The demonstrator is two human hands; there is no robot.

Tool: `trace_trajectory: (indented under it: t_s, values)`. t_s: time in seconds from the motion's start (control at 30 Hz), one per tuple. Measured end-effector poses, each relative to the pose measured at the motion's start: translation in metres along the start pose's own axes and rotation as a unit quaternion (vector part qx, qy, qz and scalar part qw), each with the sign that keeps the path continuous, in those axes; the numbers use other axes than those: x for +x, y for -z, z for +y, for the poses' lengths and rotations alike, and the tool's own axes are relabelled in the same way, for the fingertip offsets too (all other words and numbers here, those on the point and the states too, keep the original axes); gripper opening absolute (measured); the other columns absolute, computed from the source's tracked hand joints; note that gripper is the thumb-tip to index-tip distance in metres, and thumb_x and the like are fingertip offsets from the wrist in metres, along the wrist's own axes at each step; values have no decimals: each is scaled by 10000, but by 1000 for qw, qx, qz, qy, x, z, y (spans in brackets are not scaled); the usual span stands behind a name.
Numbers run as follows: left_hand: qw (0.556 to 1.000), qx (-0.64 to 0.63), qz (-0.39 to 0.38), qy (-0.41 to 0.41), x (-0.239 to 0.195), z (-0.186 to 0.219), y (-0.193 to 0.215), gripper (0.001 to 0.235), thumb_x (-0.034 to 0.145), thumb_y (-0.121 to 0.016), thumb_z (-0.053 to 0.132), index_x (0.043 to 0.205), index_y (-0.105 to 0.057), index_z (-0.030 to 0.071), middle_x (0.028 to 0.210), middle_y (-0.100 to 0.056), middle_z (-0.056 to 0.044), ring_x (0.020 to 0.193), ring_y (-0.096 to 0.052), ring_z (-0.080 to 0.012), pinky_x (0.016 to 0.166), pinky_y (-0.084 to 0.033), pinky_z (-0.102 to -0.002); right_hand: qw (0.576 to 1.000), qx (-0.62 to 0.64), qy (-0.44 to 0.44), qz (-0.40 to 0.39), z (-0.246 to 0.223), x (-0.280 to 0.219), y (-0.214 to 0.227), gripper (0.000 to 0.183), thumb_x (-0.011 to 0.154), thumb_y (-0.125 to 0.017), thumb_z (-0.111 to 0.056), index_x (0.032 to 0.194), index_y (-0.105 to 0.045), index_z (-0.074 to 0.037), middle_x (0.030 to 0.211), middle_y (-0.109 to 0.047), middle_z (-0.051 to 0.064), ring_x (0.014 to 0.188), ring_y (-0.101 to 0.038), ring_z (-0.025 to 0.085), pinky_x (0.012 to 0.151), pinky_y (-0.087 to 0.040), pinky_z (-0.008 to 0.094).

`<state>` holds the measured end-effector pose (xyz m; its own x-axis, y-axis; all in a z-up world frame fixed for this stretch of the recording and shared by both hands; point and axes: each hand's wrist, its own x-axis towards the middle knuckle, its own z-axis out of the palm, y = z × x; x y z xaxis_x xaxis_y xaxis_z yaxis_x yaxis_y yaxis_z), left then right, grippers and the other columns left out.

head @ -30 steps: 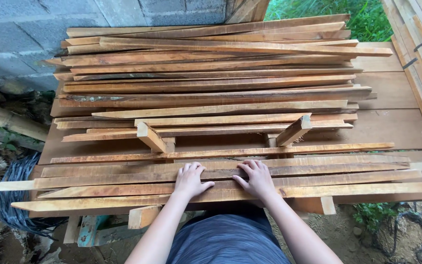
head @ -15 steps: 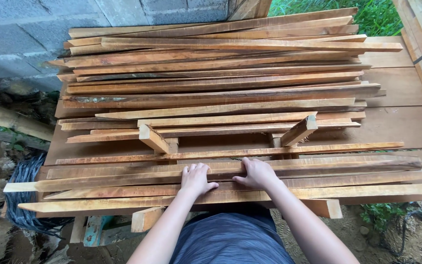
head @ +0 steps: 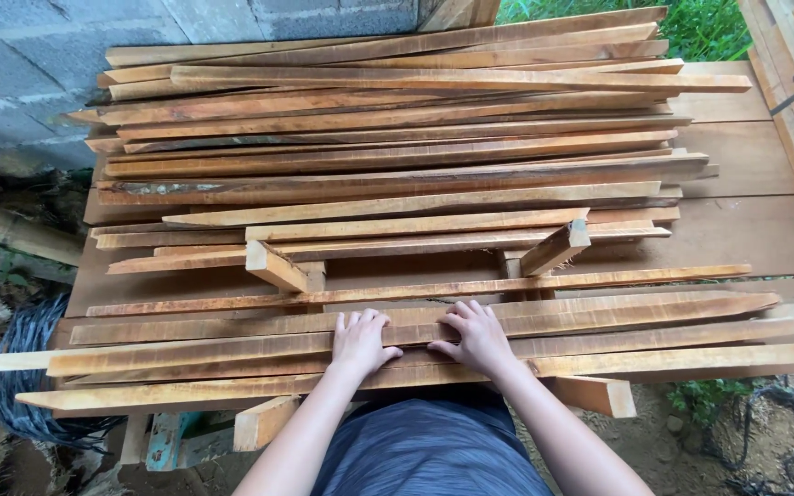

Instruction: The person arranges and stacks long wooden planks on a wooden workbench. They use both hands to align the planks and organize them into a neat pile, occasionally shifting the stack to ensure stability.

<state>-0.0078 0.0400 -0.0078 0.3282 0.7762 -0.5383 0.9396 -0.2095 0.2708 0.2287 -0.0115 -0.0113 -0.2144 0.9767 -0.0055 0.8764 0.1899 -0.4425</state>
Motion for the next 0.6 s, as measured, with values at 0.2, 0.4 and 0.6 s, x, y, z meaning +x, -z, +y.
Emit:
trace_trajectory:
  t_s: [0.2, 0.4, 0.6]
  values:
    - [1000, -12, 22, -3, -1, -2, -5, 770, 737, -858, 518, 1371, -582, 180, 1399, -546, -37, 1371, -441, -258, 1229, -180, -545, 997, -7, 19, 71, -4, 1, -10, 458, 779, -796, -487, 1053, -766, -121, 1075, -684, 37, 1028, -612, 261, 869, -472, 415]
    - [1000, -15, 10, -6, 2, -5, -4, 693, 740, -848, 522, 1305, -636, 181, 1394, -549, -38, 1363, -441, -244, 1168, -308, -448, 999, 27, 20, -21, 2, 9, -2, 475, 808, -783, -507, 1071, -766, -112, 1099, -697, 38, 1064, -612, 270, 896, -485, 417]
    - [999, 6, -32, 7, 3, 1, -1, 691, 774, -825, 543, 1329, -626, 182, 1384, -570, -34, 1385, -425, -238, 1191, -283, -456, 994, 43, -17, -99, 1, 14, 2, 498, 797, -782, -538, 1066, -765, -120, 1122, -703, 59, 1106, -608, 284, 952, -479, 433]
